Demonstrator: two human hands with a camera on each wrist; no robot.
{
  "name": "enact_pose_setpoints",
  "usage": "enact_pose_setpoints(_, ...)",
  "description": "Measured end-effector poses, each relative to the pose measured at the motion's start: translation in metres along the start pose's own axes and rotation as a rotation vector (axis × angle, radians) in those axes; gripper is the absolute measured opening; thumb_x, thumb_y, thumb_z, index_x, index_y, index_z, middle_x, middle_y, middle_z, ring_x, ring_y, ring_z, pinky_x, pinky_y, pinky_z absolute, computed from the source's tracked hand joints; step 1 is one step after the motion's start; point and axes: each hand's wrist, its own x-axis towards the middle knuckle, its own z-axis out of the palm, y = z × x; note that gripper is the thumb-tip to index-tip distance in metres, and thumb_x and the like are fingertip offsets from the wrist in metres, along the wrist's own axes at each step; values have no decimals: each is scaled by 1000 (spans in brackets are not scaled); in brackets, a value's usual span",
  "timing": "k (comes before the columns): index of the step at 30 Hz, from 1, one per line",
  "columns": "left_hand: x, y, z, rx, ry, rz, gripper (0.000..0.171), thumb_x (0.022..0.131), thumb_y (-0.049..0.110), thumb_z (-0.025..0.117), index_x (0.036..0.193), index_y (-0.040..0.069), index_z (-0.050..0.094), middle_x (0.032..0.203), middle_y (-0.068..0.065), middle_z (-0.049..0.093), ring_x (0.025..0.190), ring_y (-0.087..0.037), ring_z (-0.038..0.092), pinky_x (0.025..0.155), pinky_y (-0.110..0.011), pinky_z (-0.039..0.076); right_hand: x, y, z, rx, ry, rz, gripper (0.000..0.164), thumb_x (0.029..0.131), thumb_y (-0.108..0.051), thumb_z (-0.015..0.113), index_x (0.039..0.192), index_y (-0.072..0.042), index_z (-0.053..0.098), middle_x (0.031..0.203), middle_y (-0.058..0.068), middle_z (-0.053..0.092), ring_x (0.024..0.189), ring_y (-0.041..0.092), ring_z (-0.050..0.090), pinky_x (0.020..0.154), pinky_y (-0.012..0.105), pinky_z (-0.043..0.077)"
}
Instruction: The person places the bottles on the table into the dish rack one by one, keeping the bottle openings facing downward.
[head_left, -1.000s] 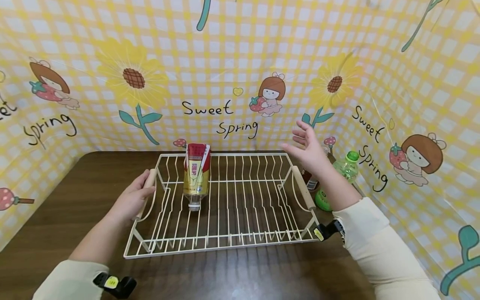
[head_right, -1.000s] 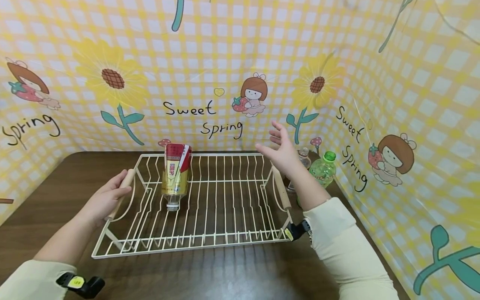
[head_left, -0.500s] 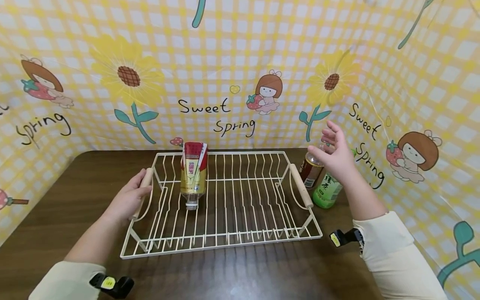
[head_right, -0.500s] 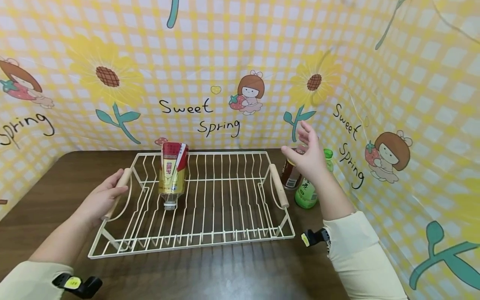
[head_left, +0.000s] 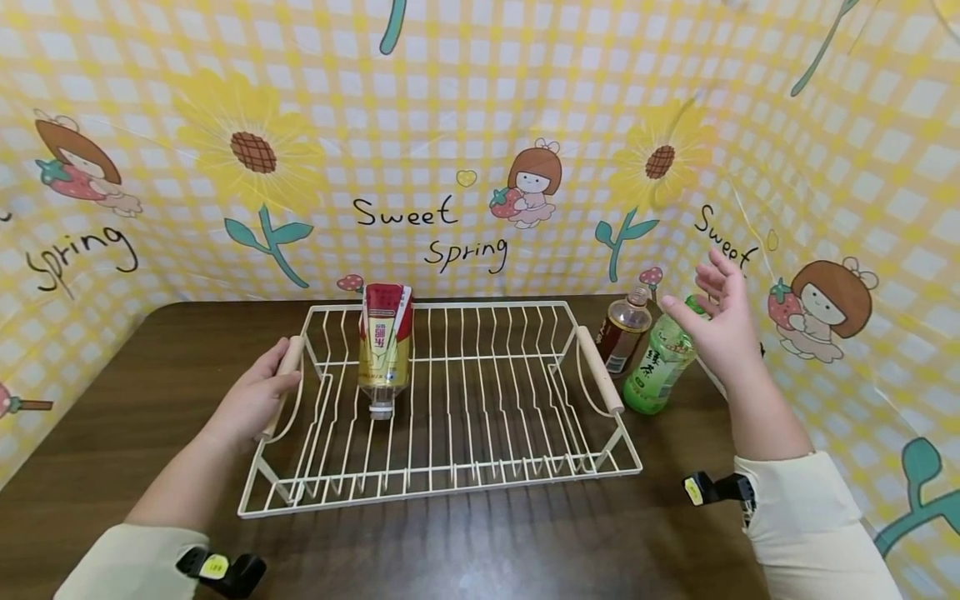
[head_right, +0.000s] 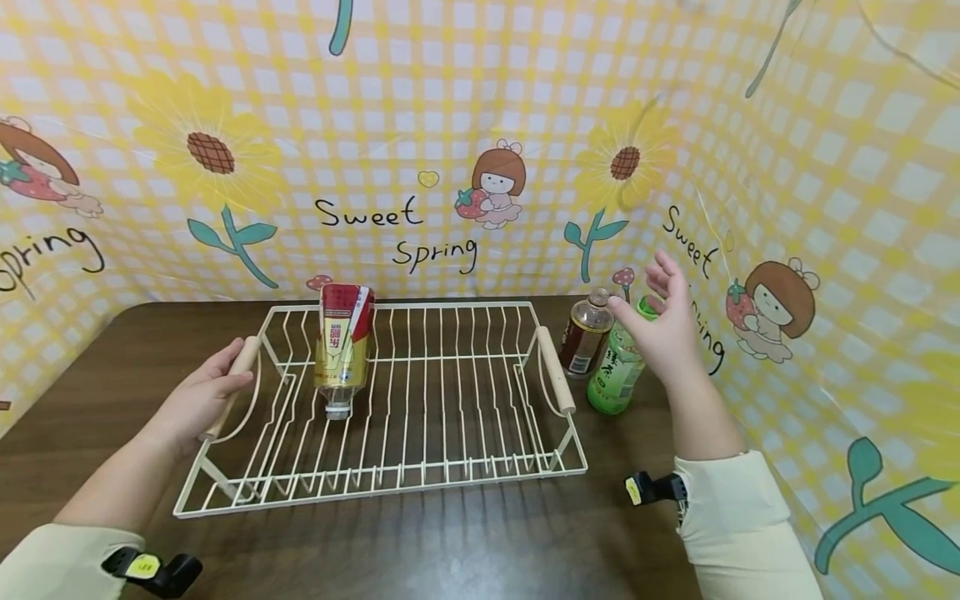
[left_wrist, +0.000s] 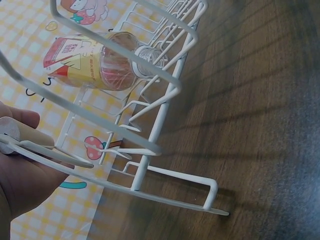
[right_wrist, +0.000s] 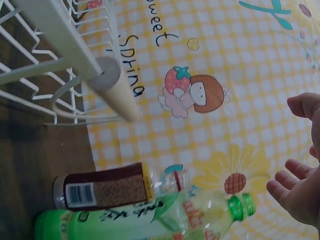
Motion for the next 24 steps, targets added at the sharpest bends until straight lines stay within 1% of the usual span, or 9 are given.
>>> enact_pose_setpoints(4, 1, -1, -1, 3, -1, -3, 68, 104, 8, 33, 153, 1, -14, 160, -16, -22, 148, -40, -12, 120, -54, -3, -5, 7, -4, 10, 49, 26, 81, 93, -22, 66, 156, -21, 15, 154, 16, 29, 141, 28, 31, 119, 46, 26)
enact_pose_setpoints(7, 2, -1, -1, -1, -2, -9, 68, 104, 8, 33, 153, 2, -14, 160, -16, -22, 148, -40, -12, 120, -54, -3, -7, 15, -6, -1, 74, 45, 82, 92, -22, 66, 157, -23, 16, 156, 14, 29, 142, 28, 30, 120, 46, 25)
enact_pose_setpoints(11, 1, 0, 0, -5, -5, -7, 68, 105, 10, 33, 153, 2, -14, 161, -16, -21, 148, -40, -12, 120, -54, -3, -9, 28, -6, -17, 109, 54, 83, 91, -20, 68, 156, -18, 18, 157, 15, 29, 144, 29, 29, 119, 47, 25)
enact_pose_setpoints(14, -1, 1, 1, -1, -4, -6, 68, 105, 13, 33, 154, 2, -13, 161, -18, -19, 148, -41, -10, 120, -55, -2, -12, 39, -4, 1, 139, 70, 83, 89, -20, 69, 156, -15, 19, 158, 16, 28, 144, 29, 28, 120, 47, 24)
enact_pose_setpoints(19, -2, 1, 0, 10, -1, -8, 67, 106, 16, 32, 154, 2, -13, 161, -18, -19, 148, -42, -10, 119, -57, -1, -18, 61, 3, 24, 182, 118, 86, 88, -20, 71, 156, -16, 18, 159, 15, 25, 146, 30, 27, 120, 46, 23)
enact_pose_setpoints(24, -2, 2, 1, 12, -1, -16, 68, 106, 15, 33, 154, 2, -13, 161, -19, -18, 148, -42, -9, 119, -57, 0, -21, 82, 9, 15, 200, 103, 91, 83, -13, 74, 155, -11, 18, 158, 18, 26, 144, 36, 28, 117, 51, 25)
